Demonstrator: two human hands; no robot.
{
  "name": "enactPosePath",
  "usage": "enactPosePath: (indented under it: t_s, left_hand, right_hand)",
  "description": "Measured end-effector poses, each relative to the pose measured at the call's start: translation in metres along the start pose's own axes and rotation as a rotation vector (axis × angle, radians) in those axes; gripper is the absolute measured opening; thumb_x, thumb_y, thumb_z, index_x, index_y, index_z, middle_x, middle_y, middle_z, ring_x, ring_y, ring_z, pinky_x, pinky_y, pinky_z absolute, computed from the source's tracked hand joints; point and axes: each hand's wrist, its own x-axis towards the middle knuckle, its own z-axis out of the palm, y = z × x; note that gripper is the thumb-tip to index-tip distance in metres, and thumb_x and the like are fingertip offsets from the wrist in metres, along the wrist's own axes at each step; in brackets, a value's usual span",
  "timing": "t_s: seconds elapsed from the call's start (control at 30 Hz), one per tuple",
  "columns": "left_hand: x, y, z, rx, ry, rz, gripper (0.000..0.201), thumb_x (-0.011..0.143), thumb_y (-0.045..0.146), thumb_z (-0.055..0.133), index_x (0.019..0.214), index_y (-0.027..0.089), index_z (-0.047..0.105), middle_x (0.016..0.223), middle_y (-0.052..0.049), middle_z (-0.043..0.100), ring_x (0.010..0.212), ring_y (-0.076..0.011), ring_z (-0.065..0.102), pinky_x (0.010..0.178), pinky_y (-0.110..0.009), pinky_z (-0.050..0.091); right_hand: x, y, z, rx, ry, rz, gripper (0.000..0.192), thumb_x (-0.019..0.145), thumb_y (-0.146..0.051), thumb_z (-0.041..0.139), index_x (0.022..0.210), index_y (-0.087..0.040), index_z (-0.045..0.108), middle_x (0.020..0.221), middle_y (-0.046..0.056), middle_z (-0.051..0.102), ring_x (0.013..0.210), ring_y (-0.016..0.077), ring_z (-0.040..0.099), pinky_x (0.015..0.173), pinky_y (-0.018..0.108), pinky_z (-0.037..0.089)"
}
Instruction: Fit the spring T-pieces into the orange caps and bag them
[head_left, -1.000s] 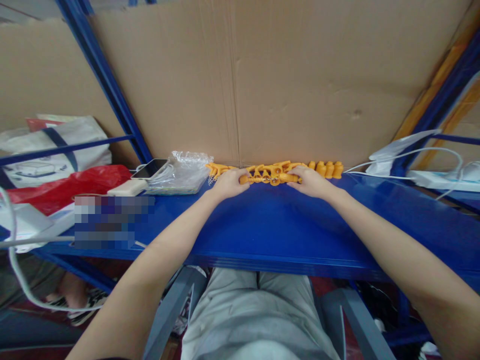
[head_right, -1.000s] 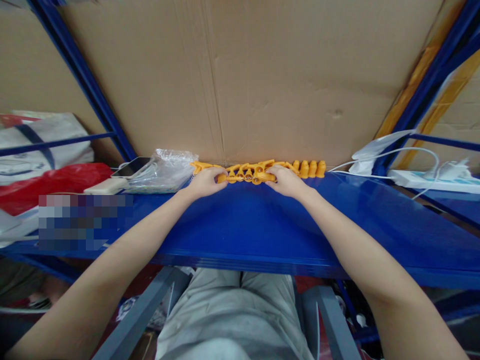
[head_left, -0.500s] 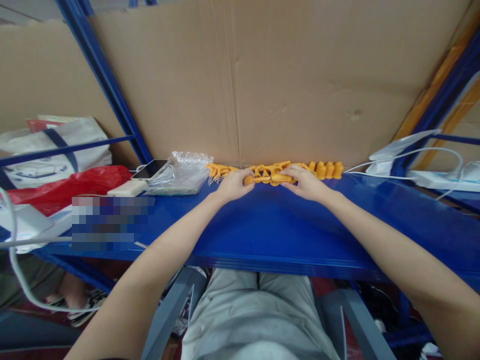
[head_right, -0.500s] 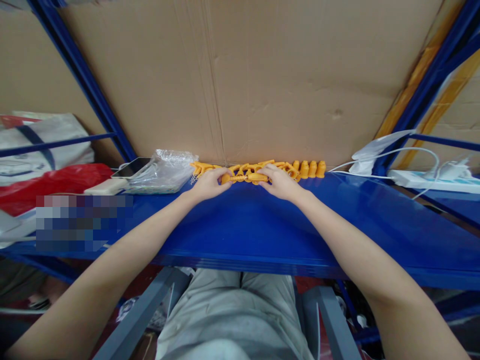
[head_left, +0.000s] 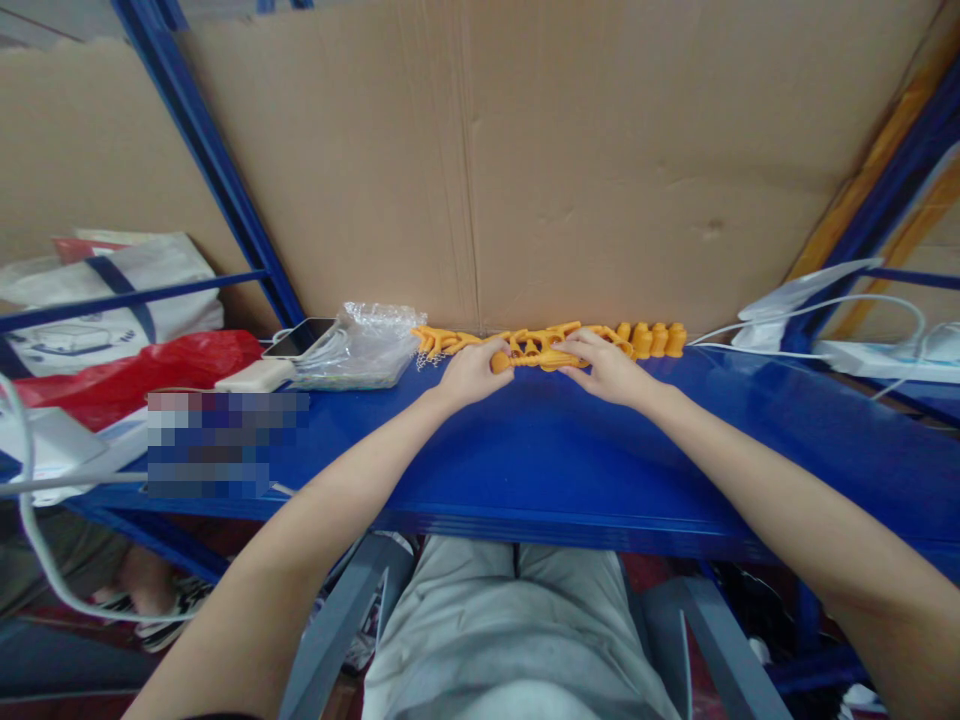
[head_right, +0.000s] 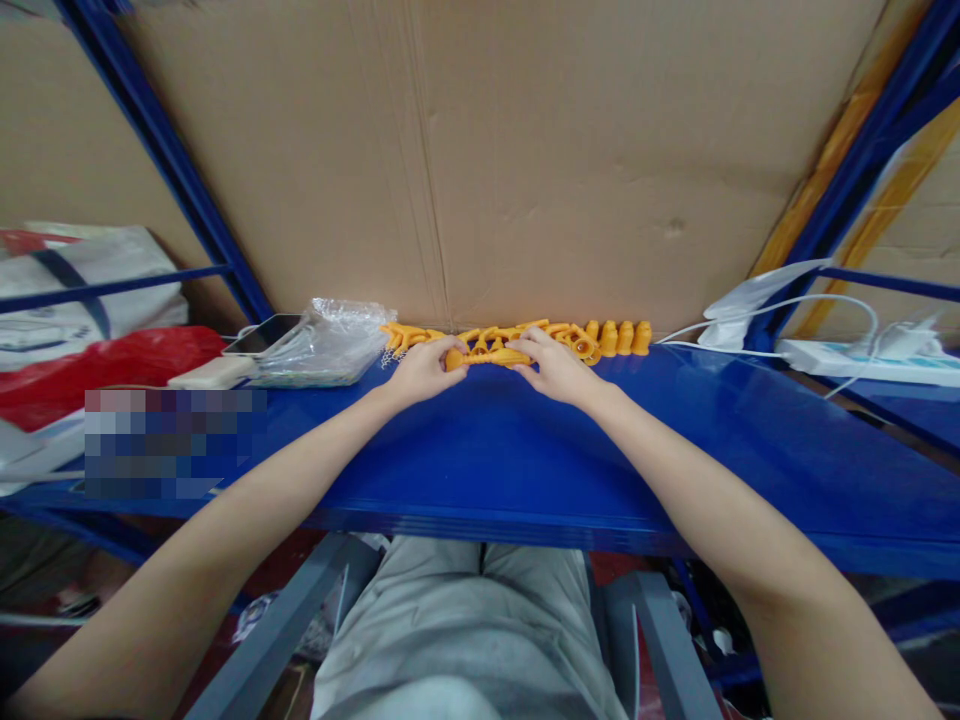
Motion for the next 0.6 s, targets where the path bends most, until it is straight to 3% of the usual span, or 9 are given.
enactPosePath:
  t_s: [0.33, 0.47, 0.6]
  left_hand:
    - [0.000, -0.006, 0.001, -0.015, 0.034, 0.088, 0.024, 0.082, 0.032, 0.069, 0.103, 0.020, 0.067, 0.077, -0.001, 0.071, 0.068, -0.0173, 0.065, 0.066, -0.027, 0.048]
    - [0.001, -0.009, 0.004, -0.022, 0.049, 0.126, 0.023, 0.086, 0.036, 0.067, 0.103, 0.021, 0.065, 0.086, -0.003, 0.074, 0.074, -0.0181, 0.067, 0.069, -0.027, 0.049]
    - [0.001, -0.010, 0.006, -0.023, 0.038, 0.114, 0.020, 0.088, 0.033, 0.067, 0.104, 0.021, 0.065, 0.097, -0.005, 0.076, 0.084, -0.0198, 0.070, 0.075, -0.029, 0.051]
  right_hand:
    - [0.001, 0.003, 0.002, 0.074, 0.017, 0.062, 0.030, 0.093, -0.036, 0.062, 0.117, -0.021, 0.073, 0.108, 0.011, 0.070, 0.100, 0.0264, 0.067, 0.090, 0.046, 0.056]
    - [0.002, 0.005, 0.005, 0.076, 0.011, 0.111, 0.030, 0.090, -0.038, 0.066, 0.114, -0.022, 0.074, 0.108, 0.010, 0.073, 0.101, 0.0276, 0.069, 0.096, 0.049, 0.054]
    - [0.001, 0.010, 0.004, 0.185, 0.015, 0.166, 0.040, 0.087, -0.040, 0.070, 0.123, -0.023, 0.070, 0.121, 0.011, 0.072, 0.112, 0.0299, 0.068, 0.101, 0.052, 0.053]
